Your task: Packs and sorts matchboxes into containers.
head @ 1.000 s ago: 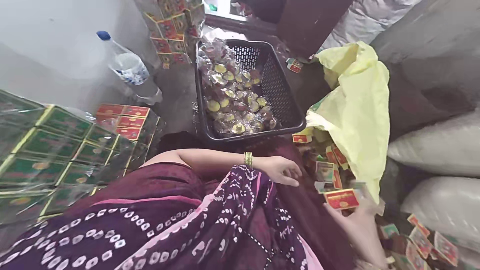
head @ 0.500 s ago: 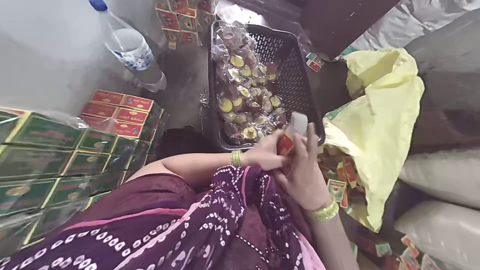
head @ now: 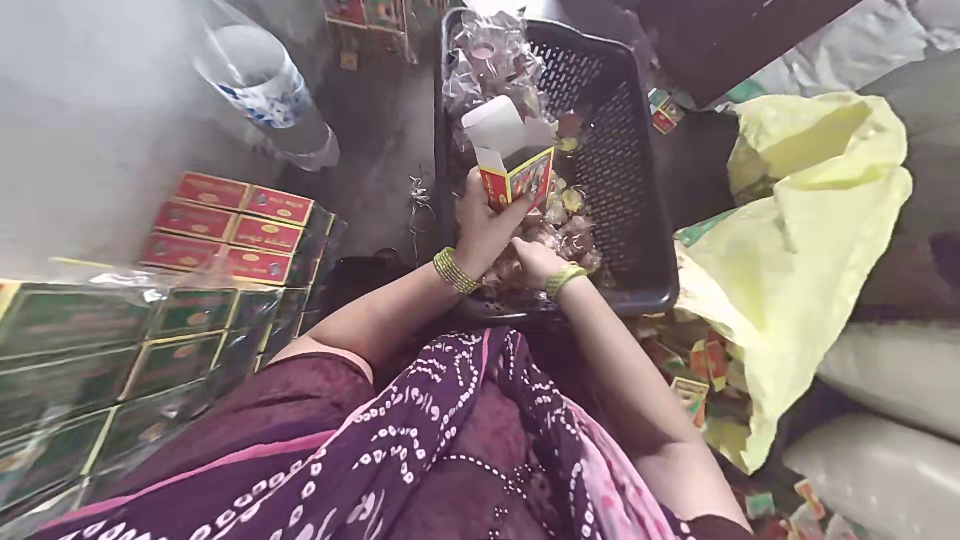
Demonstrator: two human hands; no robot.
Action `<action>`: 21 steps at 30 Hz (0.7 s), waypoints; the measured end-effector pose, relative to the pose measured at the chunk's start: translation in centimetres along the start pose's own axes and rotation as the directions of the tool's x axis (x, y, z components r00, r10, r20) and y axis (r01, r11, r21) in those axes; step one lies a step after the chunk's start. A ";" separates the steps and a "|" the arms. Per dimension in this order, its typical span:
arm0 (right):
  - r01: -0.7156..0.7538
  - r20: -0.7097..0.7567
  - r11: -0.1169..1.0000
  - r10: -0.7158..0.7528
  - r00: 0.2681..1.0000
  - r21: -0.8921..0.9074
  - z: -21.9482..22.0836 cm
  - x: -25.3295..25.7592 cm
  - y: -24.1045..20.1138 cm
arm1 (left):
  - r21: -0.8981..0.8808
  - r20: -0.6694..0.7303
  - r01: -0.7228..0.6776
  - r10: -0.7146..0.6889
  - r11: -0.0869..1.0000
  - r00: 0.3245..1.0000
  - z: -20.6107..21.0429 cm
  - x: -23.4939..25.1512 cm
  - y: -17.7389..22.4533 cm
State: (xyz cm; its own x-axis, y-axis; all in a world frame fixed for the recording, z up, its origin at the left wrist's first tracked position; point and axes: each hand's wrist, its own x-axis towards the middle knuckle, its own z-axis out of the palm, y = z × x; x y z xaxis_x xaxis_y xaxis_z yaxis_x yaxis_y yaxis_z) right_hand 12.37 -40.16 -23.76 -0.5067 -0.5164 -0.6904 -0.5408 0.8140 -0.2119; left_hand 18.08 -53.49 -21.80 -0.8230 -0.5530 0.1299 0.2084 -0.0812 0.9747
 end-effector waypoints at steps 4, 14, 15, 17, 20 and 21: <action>0.030 0.006 0.995 -0.030 1.000 -0.094 0.6 0.3 -0.3 | 0.035 0.018 0.017 -0.018 0.999 1.000 -0.3 0.6 -0.7; 0.042 -0.168 0.996 -0.029 0.985 0.073 -0.2 -5.7 2.0 | 0.189 0.232 0.025 -0.069 0.982 0.970 0.2 0.4 -0.9; 0.060 -0.266 0.989 -0.022 0.964 0.137 -0.1 -7.1 3.0 | 0.223 0.281 0.034 -0.098 0.974 0.955 0.4 0.2 -0.7; 0.184 -0.551 0.943 -0.001 0.835 0.278 1.1 -10.4 5.2 | 0.258 0.369 0.074 -0.169 0.963 0.914 0.8 -0.7 0.2; 0.499 -0.809 0.719 0.150 0.568 0.483 2.6 -16.4 6.8 | 0.277 0.500 0.111 -0.242 0.954 0.832 1.8 -2.8 1.9; 0.610 -0.843 0.603 0.222 0.490 0.513 3.0 -18.6 6.7 | 0.277 0.559 0.106 -0.250 0.955 0.791 2.3 -3.3 2.1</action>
State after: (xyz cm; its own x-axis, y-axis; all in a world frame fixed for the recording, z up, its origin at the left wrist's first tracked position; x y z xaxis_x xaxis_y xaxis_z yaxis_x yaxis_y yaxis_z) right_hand 20.14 -24.27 -14.40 -0.9343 -0.2966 0.1979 -0.2908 0.3126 -0.9043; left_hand 20.01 -49.95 -19.76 -0.9982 0.0463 -0.0389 -0.0344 0.0938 0.9950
